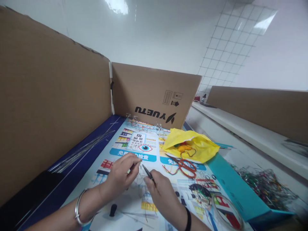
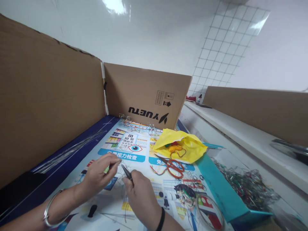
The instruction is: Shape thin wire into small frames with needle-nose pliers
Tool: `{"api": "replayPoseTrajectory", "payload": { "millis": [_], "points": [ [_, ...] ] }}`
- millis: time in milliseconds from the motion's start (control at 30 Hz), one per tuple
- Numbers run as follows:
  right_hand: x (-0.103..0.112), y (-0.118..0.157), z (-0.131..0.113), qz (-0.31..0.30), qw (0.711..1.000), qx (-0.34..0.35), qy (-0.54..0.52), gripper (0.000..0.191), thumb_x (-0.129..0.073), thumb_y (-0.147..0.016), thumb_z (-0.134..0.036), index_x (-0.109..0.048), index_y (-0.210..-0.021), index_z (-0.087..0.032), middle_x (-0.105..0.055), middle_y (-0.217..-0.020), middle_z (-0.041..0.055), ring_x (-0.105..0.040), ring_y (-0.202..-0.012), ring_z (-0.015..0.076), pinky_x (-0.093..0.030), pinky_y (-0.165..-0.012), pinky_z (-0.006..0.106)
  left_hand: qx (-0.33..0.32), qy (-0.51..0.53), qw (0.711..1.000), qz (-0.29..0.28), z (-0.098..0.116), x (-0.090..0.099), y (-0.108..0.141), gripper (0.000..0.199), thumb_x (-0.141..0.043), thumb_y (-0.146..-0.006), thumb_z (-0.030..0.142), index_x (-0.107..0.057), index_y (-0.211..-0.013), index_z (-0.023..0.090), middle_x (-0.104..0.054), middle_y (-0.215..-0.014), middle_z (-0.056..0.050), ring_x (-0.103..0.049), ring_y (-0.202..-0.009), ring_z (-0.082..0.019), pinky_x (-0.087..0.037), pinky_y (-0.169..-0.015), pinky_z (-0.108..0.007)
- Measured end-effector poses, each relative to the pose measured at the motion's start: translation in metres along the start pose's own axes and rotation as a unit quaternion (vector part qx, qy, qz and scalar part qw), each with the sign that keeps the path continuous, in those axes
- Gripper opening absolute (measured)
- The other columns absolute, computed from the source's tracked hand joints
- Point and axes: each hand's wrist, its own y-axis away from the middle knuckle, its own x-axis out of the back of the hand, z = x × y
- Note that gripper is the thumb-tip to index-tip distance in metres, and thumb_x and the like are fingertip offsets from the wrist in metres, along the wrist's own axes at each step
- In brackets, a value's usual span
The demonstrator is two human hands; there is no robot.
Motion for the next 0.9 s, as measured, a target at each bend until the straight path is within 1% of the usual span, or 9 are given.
{"api": "replayPoseTrajectory", "payload": {
  "millis": [133, 233, 367, 633, 900],
  "points": [
    [-0.006, 0.001, -0.001, 0.010, 1.000, -0.002, -0.011, 0.023, -0.037, -0.089, -0.036, -0.040, -0.073, -0.020, -0.052, -0.068, 0.0000, -0.047, -0.063, 0.0140, -0.030, -0.057, 0.023, -0.004, 0.006, 1.000, -0.003, 0.001, -0.007, 0.007, 0.012, -0.050, -0.082, 0.008, -0.055, -0.090, 0.015, -0.059, -0.075, -0.003, -0.055, -0.072, -0.013, -0.046, -0.066, -0.025],
    [-0.008, 0.002, 0.000, 0.014, 1.000, -0.008, -0.017, 0.024, -0.036, -0.089, -0.037, -0.041, -0.074, -0.020, -0.053, -0.069, 0.0005, -0.048, -0.064, 0.0145, -0.031, -0.057, 0.023, -0.010, 0.006, 1.000, 0.005, 0.002, -0.007, 0.007, 0.013, -0.050, -0.082, 0.007, -0.055, -0.090, 0.016, -0.059, -0.075, -0.003, -0.056, -0.073, -0.013, -0.047, -0.066, -0.025],
    [-0.009, 0.001, 0.003, 0.017, 1.000, 0.002, -0.016, 0.023, -0.037, -0.089, -0.037, -0.041, -0.073, -0.020, -0.054, -0.070, 0.0009, -0.049, -0.065, 0.0146, -0.032, -0.058, 0.023, -0.017, -0.005, 1.000, 0.009, 0.001, -0.007, 0.007, 0.014, -0.050, -0.082, 0.007, -0.055, -0.091, 0.016, -0.059, -0.075, -0.003, -0.056, -0.072, -0.013, -0.047, -0.065, -0.025],
    [-0.010, 0.001, 0.005, 0.033, 0.999, 0.004, 0.006, 0.025, -0.036, -0.090, -0.038, -0.042, -0.073, -0.020, -0.053, -0.068, 0.0004, -0.048, -0.062, 0.0142, -0.031, -0.056, 0.023, -0.042, -0.047, 0.998, 0.013, -0.003, -0.010, 0.011, 0.014, -0.052, -0.080, 0.006, -0.055, -0.090, 0.016, -0.059, -0.074, -0.003, -0.055, -0.071, -0.014, -0.047, -0.064, -0.026],
    [-0.011, 0.000, 0.003, 0.025, 1.000, -0.007, 0.013, 0.026, -0.035, -0.090, -0.038, -0.043, -0.073, -0.020, -0.054, -0.068, 0.0013, -0.048, -0.062, 0.0148, -0.032, -0.056, 0.023, -0.032, -0.055, 0.998, 0.006, -0.004, -0.011, 0.013, 0.013, -0.052, -0.080, 0.007, -0.056, -0.088, 0.015, -0.059, -0.072, -0.003, -0.055, -0.068, -0.013, -0.046, -0.062, -0.025]
  ]
}}
